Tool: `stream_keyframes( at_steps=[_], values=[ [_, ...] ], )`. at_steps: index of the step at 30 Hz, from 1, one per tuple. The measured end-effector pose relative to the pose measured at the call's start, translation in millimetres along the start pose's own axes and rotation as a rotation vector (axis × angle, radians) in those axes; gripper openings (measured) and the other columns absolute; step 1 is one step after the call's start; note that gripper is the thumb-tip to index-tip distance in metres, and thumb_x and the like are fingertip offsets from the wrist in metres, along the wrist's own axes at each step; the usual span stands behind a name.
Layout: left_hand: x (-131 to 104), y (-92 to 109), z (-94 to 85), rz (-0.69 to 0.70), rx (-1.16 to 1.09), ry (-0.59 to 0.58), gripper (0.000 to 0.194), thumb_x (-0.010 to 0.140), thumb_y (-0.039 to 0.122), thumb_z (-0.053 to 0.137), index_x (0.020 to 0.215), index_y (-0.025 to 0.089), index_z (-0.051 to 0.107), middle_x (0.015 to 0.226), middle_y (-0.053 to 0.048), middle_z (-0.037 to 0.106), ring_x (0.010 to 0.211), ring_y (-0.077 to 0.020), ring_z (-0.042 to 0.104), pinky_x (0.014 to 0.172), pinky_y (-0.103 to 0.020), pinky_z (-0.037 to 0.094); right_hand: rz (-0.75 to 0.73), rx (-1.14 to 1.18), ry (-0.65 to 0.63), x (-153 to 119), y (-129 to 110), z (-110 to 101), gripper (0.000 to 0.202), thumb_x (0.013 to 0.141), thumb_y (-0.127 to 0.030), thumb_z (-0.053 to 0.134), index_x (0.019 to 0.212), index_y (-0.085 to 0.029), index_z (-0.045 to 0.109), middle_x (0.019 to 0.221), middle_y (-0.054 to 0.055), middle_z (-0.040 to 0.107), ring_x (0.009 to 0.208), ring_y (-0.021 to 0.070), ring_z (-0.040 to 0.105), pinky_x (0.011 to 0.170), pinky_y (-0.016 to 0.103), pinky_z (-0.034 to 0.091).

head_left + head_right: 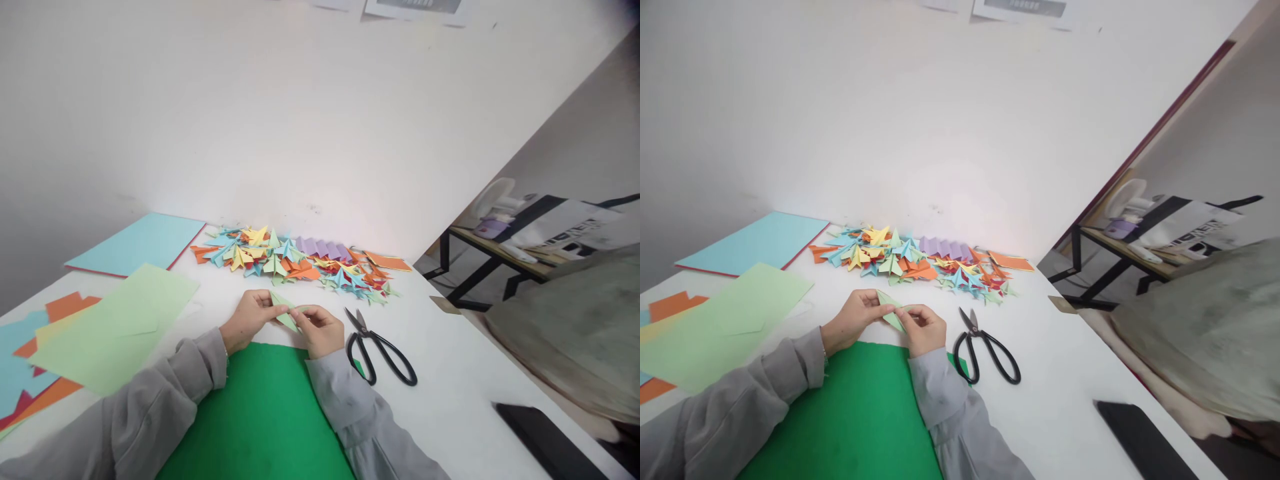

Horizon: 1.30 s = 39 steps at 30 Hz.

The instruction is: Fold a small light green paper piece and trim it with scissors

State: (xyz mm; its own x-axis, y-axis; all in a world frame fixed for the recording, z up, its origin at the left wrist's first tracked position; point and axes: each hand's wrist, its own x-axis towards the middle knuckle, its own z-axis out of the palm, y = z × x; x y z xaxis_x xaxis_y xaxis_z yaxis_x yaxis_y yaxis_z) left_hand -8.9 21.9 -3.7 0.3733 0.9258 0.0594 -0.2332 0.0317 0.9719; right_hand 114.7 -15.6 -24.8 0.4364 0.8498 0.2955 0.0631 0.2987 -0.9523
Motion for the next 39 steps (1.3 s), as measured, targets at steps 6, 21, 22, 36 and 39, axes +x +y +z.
stream_keyframes(
  at_steps=[6,21,22,36,39],
  values=[
    [-1.2,0.5,0.1,0.000,0.036,-0.003,0.023,0.050,0.029,0.072,0.053,0.012,0.057,0.046,0.002,0.052,0.047,-0.0090,0.048,0.048,-0.022,0.043,0.228,0.192,0.048,2.9,0.6,1.8,0.028,0.045,-0.034,0.075,0.054,-0.015,0.056,0.043,-0.002,0.056,0.039,0.0100,0.050,0.042,0.023,0.042],
    [-1.9,0.9,1.1,-0.080,-0.142,-0.059,0.021,0.051,0.020,0.072,0.066,0.010,0.062,0.062,-0.004,0.062,0.057,-0.0124,0.056,0.059,-0.027,0.044,0.316,0.278,0.003,3.1,-3.1,0.4,0.024,0.048,-0.032,0.074,0.060,-0.016,0.061,0.050,-0.002,0.061,0.047,0.0104,0.055,0.052,0.024,0.046],
    [-2.1,1.5,1.4,-0.086,-0.145,-0.056,0.021,0.051,0.019,0.072,0.066,0.010,0.062,0.061,-0.003,0.062,0.057,-0.0124,0.056,0.059,-0.027,0.044,0.304,0.243,-0.026,3.3,-3.0,0.0,0.023,0.050,-0.033,0.073,0.059,-0.016,0.061,0.050,-0.002,0.060,0.047,0.0103,0.054,0.053,0.025,0.046],
    [-1.5,-1.4,3.1,-0.061,-0.141,-0.057,0.022,0.048,0.019,0.073,0.064,0.011,0.060,0.058,0.000,0.061,0.056,-0.0112,0.054,0.057,-0.025,0.044,0.096,-0.034,-0.060,2.8,-1.3,-1.3,0.024,0.061,-0.037,0.064,0.051,-0.015,0.058,0.045,-0.003,0.053,0.044,0.0087,0.043,0.046,0.022,0.035],
    [-1.3,-2.4,3.1,-0.058,-0.102,-0.061,0.020,0.051,0.020,0.072,0.063,0.011,0.060,0.059,-0.001,0.062,0.056,-0.0116,0.055,0.056,-0.024,0.044,0.103,-0.012,-0.064,2.3,-1.3,-0.4,0.024,0.060,-0.036,0.064,0.051,-0.015,0.059,0.045,-0.003,0.054,0.044,0.0090,0.044,0.047,0.023,0.035]
  ],
)
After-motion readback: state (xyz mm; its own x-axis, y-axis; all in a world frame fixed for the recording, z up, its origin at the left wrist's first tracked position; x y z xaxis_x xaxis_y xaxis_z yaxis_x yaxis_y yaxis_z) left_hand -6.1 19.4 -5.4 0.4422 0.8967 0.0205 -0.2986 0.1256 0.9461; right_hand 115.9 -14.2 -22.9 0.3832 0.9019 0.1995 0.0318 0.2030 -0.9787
